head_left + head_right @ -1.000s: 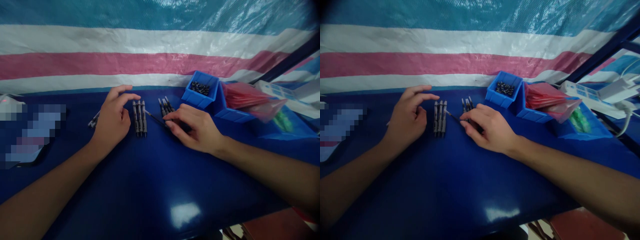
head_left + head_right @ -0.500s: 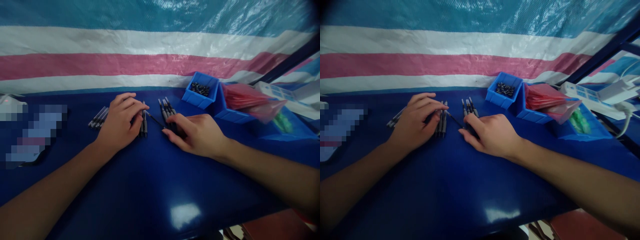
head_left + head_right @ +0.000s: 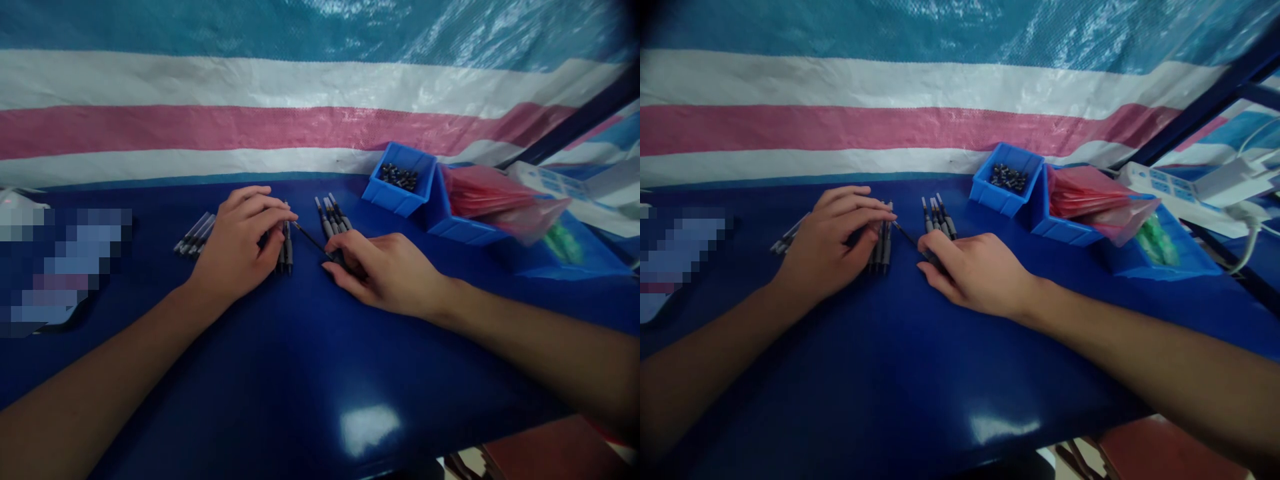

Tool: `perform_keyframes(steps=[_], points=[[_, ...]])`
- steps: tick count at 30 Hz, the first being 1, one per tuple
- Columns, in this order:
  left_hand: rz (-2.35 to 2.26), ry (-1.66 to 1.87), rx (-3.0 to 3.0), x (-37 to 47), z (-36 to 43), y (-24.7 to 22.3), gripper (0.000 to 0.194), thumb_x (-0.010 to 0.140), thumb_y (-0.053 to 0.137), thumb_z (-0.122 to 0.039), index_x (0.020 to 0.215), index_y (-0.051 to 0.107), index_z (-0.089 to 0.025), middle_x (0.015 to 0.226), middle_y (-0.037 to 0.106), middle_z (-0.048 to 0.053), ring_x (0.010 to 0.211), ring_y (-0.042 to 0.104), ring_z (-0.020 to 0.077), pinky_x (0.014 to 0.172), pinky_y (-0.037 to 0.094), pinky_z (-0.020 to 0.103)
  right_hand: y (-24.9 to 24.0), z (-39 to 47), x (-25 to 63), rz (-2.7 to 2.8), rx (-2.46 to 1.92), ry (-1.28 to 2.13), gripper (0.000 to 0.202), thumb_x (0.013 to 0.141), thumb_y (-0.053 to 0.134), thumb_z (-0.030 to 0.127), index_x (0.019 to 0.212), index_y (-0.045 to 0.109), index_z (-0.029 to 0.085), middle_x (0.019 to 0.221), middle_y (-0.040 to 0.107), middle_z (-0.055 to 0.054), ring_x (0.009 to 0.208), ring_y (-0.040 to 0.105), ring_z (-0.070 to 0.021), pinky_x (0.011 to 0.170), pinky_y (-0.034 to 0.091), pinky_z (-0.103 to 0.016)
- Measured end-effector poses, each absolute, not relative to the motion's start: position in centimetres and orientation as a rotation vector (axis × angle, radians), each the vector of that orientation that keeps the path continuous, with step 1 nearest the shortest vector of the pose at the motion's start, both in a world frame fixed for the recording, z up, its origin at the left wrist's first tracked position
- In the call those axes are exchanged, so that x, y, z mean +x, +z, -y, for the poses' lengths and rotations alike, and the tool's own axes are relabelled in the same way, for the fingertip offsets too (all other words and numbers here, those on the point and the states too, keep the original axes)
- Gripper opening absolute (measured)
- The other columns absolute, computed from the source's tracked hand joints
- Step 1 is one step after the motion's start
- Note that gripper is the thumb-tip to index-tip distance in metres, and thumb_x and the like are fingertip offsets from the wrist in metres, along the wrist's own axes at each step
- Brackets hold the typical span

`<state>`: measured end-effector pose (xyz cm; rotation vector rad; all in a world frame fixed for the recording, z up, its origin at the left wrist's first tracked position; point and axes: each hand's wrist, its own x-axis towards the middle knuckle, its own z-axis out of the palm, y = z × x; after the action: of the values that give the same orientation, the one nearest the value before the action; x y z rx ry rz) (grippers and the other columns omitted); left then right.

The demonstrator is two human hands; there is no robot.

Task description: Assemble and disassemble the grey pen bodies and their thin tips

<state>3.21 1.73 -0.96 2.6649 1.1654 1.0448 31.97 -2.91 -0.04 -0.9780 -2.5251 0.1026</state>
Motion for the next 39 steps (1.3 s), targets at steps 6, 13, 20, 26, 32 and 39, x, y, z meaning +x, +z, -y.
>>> perform_keyframes(steps=[6,13,20,26,32,39], points=[[-1.153,1.028,2.662,3.2,-1.5,-0.7,0.038,0.109,0.054,-0.012,0.13,0.085,-0.024,0.137,0.086,0.006,0.155,0.064,0.0344,0.13,0.055,0.059,-0.4,2.9,32.0,2.46,-0.976,0.108,0.02,0.115,0.071,0.028,0.13,0.061,0.02,0.079,0.071,0.006,0.05,0.055,-0.0124,0.056,0.041,-0.026],[-0.935,1.105,2.71,3.6,-1.1,-0.4,0.037,0.111,0.057,-0.014,0.135,0.082,-0.026,0.141,0.083,0.007,0.154,0.065,0.0335,0.13,0.055,0.059,-0.5,3.0,31.8,2.37,-0.999,0.2,0.029,0.116,0.072,0.03,0.14,0.058,0.02,0.077,0.068,0.008,0.051,0.056,-0.0115,0.055,0.04,-0.025],[-0.991,1.132,2.679,3.8,-0.8,-0.1,0.036,0.111,0.06,-0.017,0.137,0.08,-0.029,0.144,0.081,0.008,0.15,0.066,0.0335,0.131,0.053,0.063,-0.4,3.1,31.8,2.312,-0.97,0.328,0.051,0.118,0.068,0.028,0.166,0.054,0.024,0.086,0.076,0.005,0.061,0.067,-0.0141,0.06,0.048,-0.026],[-0.967,1.114,2.683,3.8,-0.6,0.2,0.03,0.112,0.063,-0.024,0.138,0.079,-0.027,0.144,0.082,0.008,0.151,0.066,0.0331,0.132,0.053,0.059,-0.1,3.0,31.6,2.341,-0.915,0.346,0.021,0.12,0.067,0.027,0.14,0.071,0.021,0.1,0.085,0.0,0.065,0.07,-0.0126,0.065,0.052,-0.026],[-0.935,1.101,2.684,3.8,-1.0,-0.3,0.032,0.114,0.062,-0.025,0.142,0.077,-0.023,0.145,0.08,0.011,0.152,0.065,0.0343,0.133,0.052,0.06,-0.1,2.6,31.6,2.388,-0.896,0.372,0.009,0.12,0.066,0.028,0.12,0.072,0.021,0.098,0.084,-0.002,0.07,0.072,-0.0145,0.066,0.05,-0.027],[-0.887,0.95,2.704,3.8,-1.2,-1.0,0.043,0.114,0.061,-0.026,0.156,0.07,-0.021,0.158,0.074,0.014,0.162,0.056,0.0375,0.135,0.048,0.064,0.0,2.8,31.6,2.463,-0.916,0.306,0.019,0.12,0.066,0.036,0.121,0.073,0.018,0.096,0.08,-0.004,0.074,0.072,-0.0171,0.068,0.051,-0.03]])
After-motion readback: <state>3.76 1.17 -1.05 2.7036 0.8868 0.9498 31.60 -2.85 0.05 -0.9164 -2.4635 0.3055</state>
